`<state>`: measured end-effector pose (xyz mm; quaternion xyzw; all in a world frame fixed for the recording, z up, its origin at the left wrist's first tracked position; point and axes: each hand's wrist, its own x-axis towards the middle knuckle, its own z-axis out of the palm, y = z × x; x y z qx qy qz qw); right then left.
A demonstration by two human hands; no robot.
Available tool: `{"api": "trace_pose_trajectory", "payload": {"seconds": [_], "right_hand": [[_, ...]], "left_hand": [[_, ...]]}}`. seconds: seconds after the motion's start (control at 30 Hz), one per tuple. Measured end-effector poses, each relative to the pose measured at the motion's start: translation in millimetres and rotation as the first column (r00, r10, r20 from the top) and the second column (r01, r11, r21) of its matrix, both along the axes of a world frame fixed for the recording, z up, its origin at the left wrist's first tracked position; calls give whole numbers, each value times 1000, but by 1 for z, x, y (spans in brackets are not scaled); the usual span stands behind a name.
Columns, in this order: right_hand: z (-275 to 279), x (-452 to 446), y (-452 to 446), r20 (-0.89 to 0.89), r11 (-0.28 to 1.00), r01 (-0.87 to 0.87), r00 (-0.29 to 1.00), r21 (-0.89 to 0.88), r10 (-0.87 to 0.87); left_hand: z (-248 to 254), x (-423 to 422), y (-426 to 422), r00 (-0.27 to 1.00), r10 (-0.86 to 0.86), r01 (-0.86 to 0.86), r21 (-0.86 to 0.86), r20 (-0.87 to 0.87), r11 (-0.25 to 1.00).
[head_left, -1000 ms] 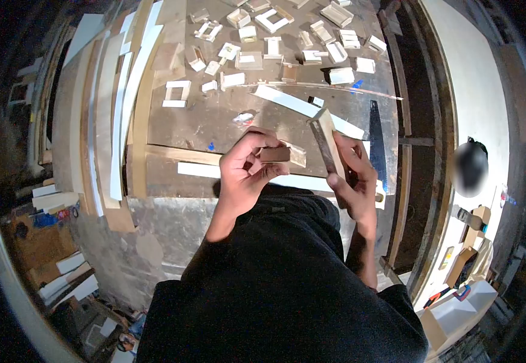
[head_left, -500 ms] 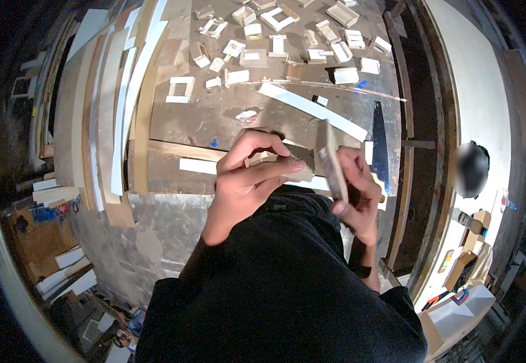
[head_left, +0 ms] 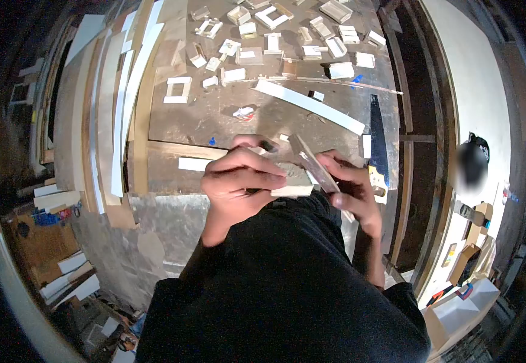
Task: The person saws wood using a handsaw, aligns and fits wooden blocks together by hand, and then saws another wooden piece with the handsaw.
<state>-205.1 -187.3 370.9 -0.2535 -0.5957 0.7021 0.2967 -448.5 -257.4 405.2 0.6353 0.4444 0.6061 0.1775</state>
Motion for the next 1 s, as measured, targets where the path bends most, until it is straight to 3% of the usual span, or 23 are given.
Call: {"api": "trace_pose_trajectory", "payload": {"seconds": [0.03,0.07,0.1,0.2,0.23,0.3,0.33,0.37,0.43,0.5,0.57,0.63,0.7,0.77,0.83,0.87,0.93,1.0], "right_hand": [[-3,0,2,44,990,-49,998,-131,55],[-5,-1,8,250,987,-120,964,106,91],[-8,1,9,246,987,-121,965,107,91],[-3,0,6,8,995,-28,1000,-92,29],[1,-4,1,7,995,-28,1000,-95,29],[7,-8,-7,-287,971,-86,958,-223,19],[5,-8,-3,-112,989,-132,986,-72,124],[4,-7,1,-114,989,-127,986,-69,119],[3,-5,8,141,981,-162,979,107,146],[3,-2,10,65,990,-131,990,53,128],[2,0,8,-76,995,-65,995,-71,59],[-3,-3,-5,-204,972,-6,978,-233,-43],[-7,-1,-4,-105,952,-136,988,-276,111],[-18,3,-1,-12,955,-189,981,-228,192],[-29,10,6,189,991,-58,979,-122,80],[-33,15,7,111,977,70,993,-200,-48],[-29,22,7,128,945,241,968,-219,-218],[-21,21,6,92,948,277,960,-156,-265]], "left_hand": [[-2,-2,-2,999,-22,22,11,27,1000],[-3,-3,-4,995,-15,16,-4,96,1000],[-5,-4,-5,996,-15,15,-3,93,1000],[-19,-6,-9,929,16,15,-80,369,997],[-24,-6,-13,929,17,15,-84,368,996],[-31,-3,-18,832,30,91,-190,554,978],[-32,-1,-19,832,24,96,-187,554,978],[-32,1,-20,737,13,139,-171,676,975],[-35,2,-22,496,2,209,-121,869,970],[-43,-5,-26,470,-64,243,-59,880,968],[-45,-9,-27,619,-65,283,-145,783,948],[-52,-8,-29,612,-40,308,-191,790,932],[-58,-7,-27,412,101,196,-196,906,961],[-58,-14,-26,372,91,216,-181,924,959],[-51,-21,-25,418,178,125,-251,891,960],[-46,-23,-24,483,212,95,-291,850,952],[-37,-28,-25,491,273,113,-371,827,922],[-35,-27,-25,516,315,183,-463,796,867]]}}
